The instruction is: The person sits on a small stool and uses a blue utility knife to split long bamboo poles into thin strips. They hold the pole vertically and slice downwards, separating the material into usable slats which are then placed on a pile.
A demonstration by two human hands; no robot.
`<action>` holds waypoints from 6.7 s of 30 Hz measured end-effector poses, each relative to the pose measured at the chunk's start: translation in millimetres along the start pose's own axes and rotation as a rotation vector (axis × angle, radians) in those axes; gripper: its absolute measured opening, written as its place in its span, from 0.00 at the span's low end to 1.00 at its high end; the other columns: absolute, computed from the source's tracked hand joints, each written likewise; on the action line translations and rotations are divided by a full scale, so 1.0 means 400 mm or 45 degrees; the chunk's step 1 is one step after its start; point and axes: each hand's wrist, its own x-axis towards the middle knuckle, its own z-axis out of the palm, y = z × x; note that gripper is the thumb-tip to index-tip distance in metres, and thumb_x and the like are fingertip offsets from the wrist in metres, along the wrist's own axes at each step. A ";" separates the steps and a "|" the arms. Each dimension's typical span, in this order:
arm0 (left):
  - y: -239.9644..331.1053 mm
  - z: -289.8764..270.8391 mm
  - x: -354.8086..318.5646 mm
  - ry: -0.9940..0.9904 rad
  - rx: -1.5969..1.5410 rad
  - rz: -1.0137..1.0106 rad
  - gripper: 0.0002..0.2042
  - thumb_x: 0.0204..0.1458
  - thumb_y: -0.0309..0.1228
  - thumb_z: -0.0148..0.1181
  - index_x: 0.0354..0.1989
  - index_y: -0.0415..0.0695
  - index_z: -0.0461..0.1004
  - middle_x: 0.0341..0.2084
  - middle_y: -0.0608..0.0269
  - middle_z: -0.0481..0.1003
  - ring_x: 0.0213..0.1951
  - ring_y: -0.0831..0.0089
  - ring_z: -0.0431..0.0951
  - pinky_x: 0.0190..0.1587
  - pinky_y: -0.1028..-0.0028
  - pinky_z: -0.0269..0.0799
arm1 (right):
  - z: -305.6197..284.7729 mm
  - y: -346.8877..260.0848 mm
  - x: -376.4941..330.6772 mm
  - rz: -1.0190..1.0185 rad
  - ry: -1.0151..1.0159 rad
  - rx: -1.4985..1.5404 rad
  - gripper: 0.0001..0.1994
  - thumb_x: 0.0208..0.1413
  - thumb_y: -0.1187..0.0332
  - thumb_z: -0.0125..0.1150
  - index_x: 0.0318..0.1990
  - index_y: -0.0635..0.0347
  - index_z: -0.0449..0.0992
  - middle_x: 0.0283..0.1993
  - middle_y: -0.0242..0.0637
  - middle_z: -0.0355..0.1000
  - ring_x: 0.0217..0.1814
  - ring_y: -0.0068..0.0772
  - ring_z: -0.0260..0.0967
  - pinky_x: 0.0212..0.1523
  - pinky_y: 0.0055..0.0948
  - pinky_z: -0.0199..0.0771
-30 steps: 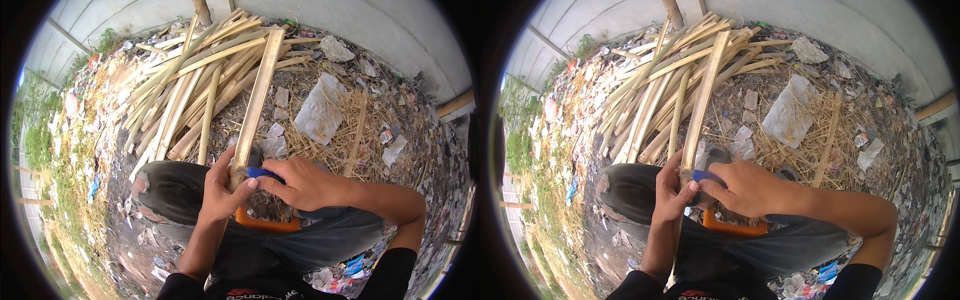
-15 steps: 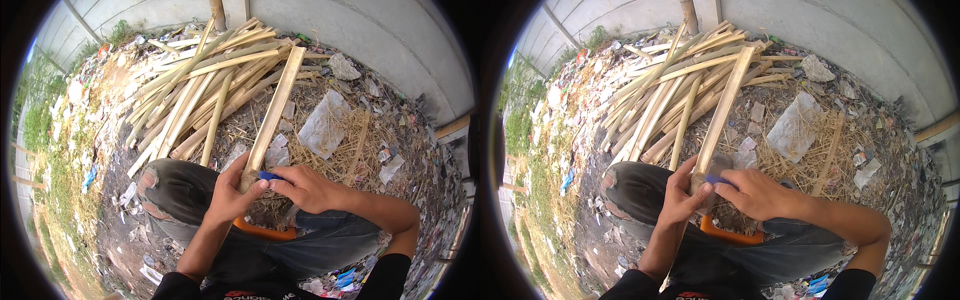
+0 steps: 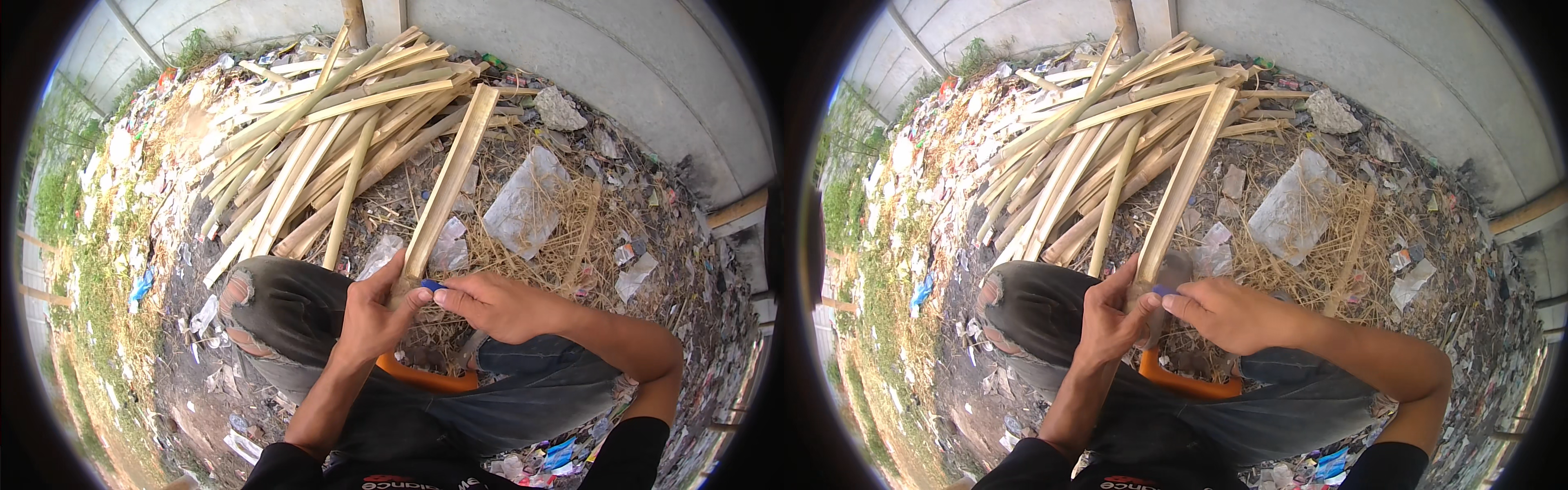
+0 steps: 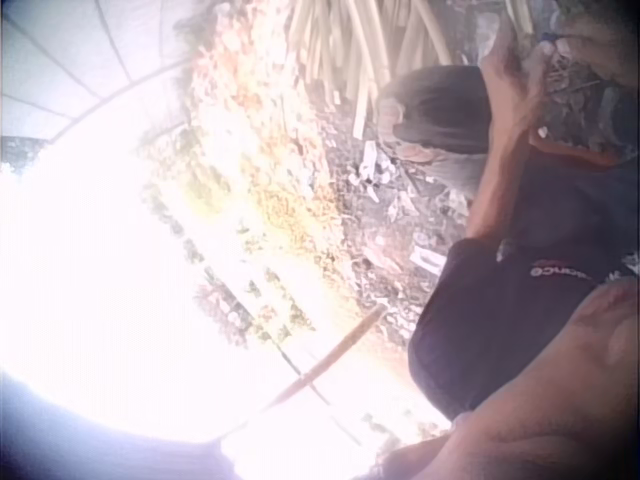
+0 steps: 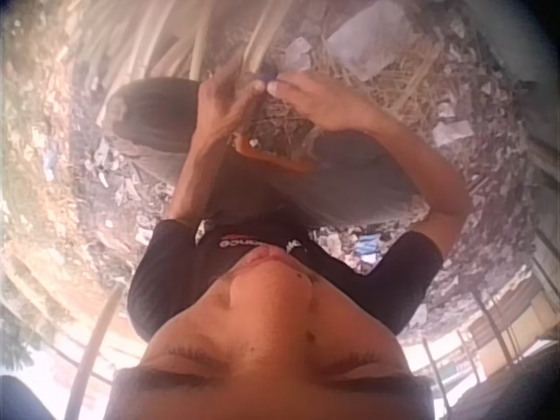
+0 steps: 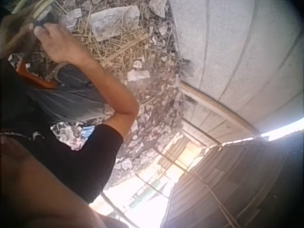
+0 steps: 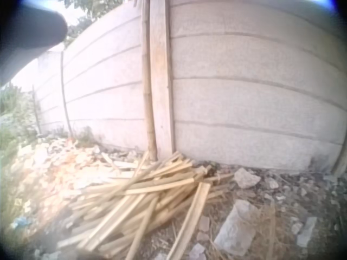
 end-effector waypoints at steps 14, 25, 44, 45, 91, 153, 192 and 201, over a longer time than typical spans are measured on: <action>-0.009 0.005 -0.002 -0.041 -0.092 0.020 0.30 0.57 0.22 0.70 0.66 0.24 0.65 0.50 0.55 0.79 0.50 0.79 0.74 0.56 0.76 0.71 | 0.038 0.015 -0.003 -0.112 0.187 -0.095 0.22 0.71 0.54 0.50 0.38 0.69 0.73 0.30 0.61 0.72 0.38 0.67 0.72 0.39 0.54 0.69; -0.012 0.003 -0.005 -0.078 0.070 -0.012 0.29 0.57 0.25 0.69 0.64 0.23 0.66 0.42 0.53 0.81 0.44 0.80 0.76 0.46 0.77 0.74 | 0.045 0.048 0.007 -0.065 0.163 -0.083 0.22 0.69 0.55 0.52 0.36 0.72 0.74 0.30 0.61 0.74 0.37 0.65 0.73 0.40 0.53 0.70; -0.017 0.013 0.000 -0.090 0.092 0.059 0.22 0.60 0.20 0.62 0.62 0.26 0.68 0.34 0.60 0.80 0.24 0.84 0.76 0.21 0.81 0.70 | 0.076 0.039 0.006 -0.059 0.362 -0.318 0.19 0.67 0.57 0.55 0.34 0.69 0.74 0.27 0.62 0.74 0.35 0.69 0.74 0.37 0.58 0.72; -0.015 0.012 0.001 -0.092 0.095 0.055 0.23 0.60 0.21 0.62 0.62 0.26 0.68 0.35 0.59 0.81 0.24 0.83 0.76 0.22 0.81 0.70 | 0.078 0.042 0.008 -0.068 0.362 -0.319 0.19 0.67 0.57 0.55 0.35 0.70 0.74 0.26 0.61 0.74 0.33 0.68 0.75 0.37 0.58 0.73; -0.002 -0.020 -0.024 -0.415 -0.102 -0.162 0.22 0.56 0.28 0.70 0.58 0.36 0.72 0.38 0.69 0.77 0.41 0.83 0.71 0.47 0.78 0.71 | 0.098 0.055 -0.052 0.193 -0.331 0.986 0.18 0.74 0.53 0.47 0.39 0.60 0.65 0.20 0.29 0.62 0.14 0.21 0.65 0.13 0.25 0.70; 0.009 -0.013 -0.018 -0.339 -0.154 -0.159 0.25 0.57 0.38 0.73 0.54 0.36 0.70 0.39 0.65 0.76 0.43 0.79 0.73 0.48 0.76 0.71 | 0.038 0.104 0.012 0.210 -0.673 1.105 0.19 0.71 0.51 0.51 0.37 0.59 0.66 0.17 0.30 0.59 0.08 0.24 0.61 0.07 0.27 0.63; 0.012 -0.012 -0.015 -0.280 -0.266 -0.237 0.22 0.64 0.41 0.63 0.57 0.37 0.68 0.30 0.72 0.71 0.27 0.86 0.66 0.30 0.81 0.64 | -0.015 0.074 0.014 -0.061 -0.078 0.917 0.23 0.74 0.49 0.46 0.32 0.59 0.67 0.19 0.32 0.68 0.14 0.22 0.66 0.15 0.23 0.67; 0.030 -0.019 -0.015 -0.381 -0.194 -0.208 0.23 0.63 0.35 0.66 0.59 0.36 0.67 0.39 0.68 0.73 0.38 0.84 0.70 0.40 0.80 0.69 | 0.006 0.084 0.021 0.030 -0.405 0.559 0.27 0.74 0.48 0.46 0.25 0.58 0.68 0.17 0.28 0.66 0.13 0.19 0.65 0.15 0.22 0.65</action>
